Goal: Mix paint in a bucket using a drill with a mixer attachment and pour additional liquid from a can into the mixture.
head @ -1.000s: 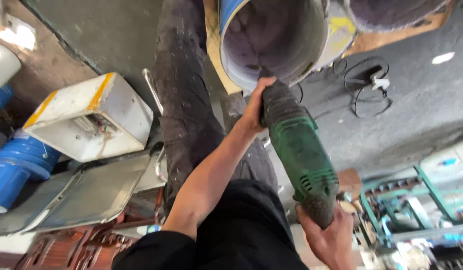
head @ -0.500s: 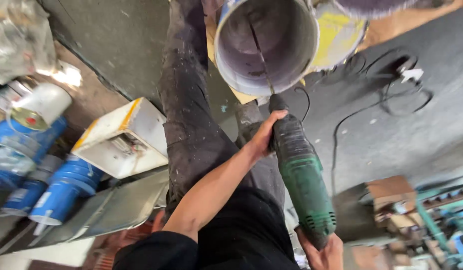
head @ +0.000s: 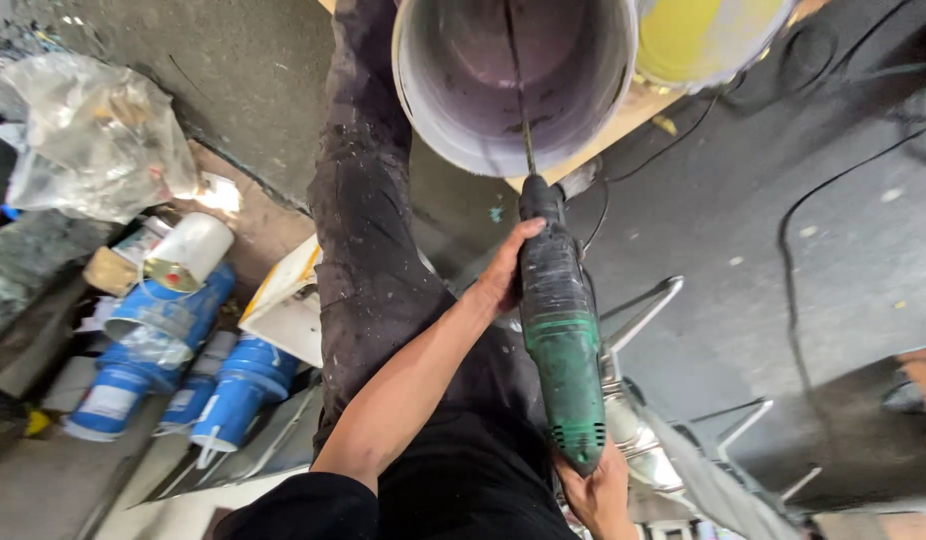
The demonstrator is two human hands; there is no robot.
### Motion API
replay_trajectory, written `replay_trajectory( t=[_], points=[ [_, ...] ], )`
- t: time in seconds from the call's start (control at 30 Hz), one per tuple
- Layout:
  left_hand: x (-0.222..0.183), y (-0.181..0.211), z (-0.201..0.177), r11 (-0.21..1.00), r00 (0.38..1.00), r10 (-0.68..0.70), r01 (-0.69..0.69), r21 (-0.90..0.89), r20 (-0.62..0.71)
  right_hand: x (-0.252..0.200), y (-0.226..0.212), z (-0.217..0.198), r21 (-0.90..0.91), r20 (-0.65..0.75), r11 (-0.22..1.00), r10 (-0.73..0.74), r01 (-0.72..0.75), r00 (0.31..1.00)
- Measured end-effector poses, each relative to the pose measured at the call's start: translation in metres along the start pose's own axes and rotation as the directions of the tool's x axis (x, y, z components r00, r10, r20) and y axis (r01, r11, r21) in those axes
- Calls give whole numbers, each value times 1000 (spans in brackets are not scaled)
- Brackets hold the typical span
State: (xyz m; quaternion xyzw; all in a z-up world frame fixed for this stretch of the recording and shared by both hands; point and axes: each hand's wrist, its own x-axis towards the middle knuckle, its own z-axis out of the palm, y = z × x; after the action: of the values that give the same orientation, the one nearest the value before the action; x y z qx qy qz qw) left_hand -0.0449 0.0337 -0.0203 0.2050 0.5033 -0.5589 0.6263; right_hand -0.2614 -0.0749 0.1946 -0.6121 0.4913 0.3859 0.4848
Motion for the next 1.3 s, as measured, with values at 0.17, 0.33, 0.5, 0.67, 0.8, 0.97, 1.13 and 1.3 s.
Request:
replay_trajectory(
  t=[0.17, 0.33, 0.5, 0.67, 0.8, 0.97, 1.13, 1.3],
  points=[
    [11, -19, -22, 1000, 1000, 23, -23, -13, 0, 18, 31, 15, 22, -70, 976, -216, 218, 974],
    [22, -37, -36, 994, 985, 64, -48, 99, -159, 41, 69, 26, 133, -76, 953, -263, 271, 962],
    [43, -46, -50, 984, 981, 95, -68, 164, -167, 64, 102, 14, 130, -17, 982, -134, 135, 991],
    [54, -48, -58, 974, 983, 126, -97, 205, -133, 70, 86, -6, 148, 69, 986, -87, 76, 994],
    [49, -38, -49, 972, 978, 152, -122, 202, -144, 79, 100, -22, 134, 253, 982, -166, 136, 953],
    [47, -30, -63, 962, 961, 134, -68, 264, -242, 99, 141, -41, 288, 356, 947, -244, 142, 902],
    [32, -9, -45, 954, 936, 113, -8, 301, -332, 127, 104, -46, 728, 222, 685, -287, 38, 932],
    [-16, 85, -68, 663, 811, 520, -186, 725, -267, 182, 169, -50, 723, 246, 688, -169, -65, 955]
  ],
)
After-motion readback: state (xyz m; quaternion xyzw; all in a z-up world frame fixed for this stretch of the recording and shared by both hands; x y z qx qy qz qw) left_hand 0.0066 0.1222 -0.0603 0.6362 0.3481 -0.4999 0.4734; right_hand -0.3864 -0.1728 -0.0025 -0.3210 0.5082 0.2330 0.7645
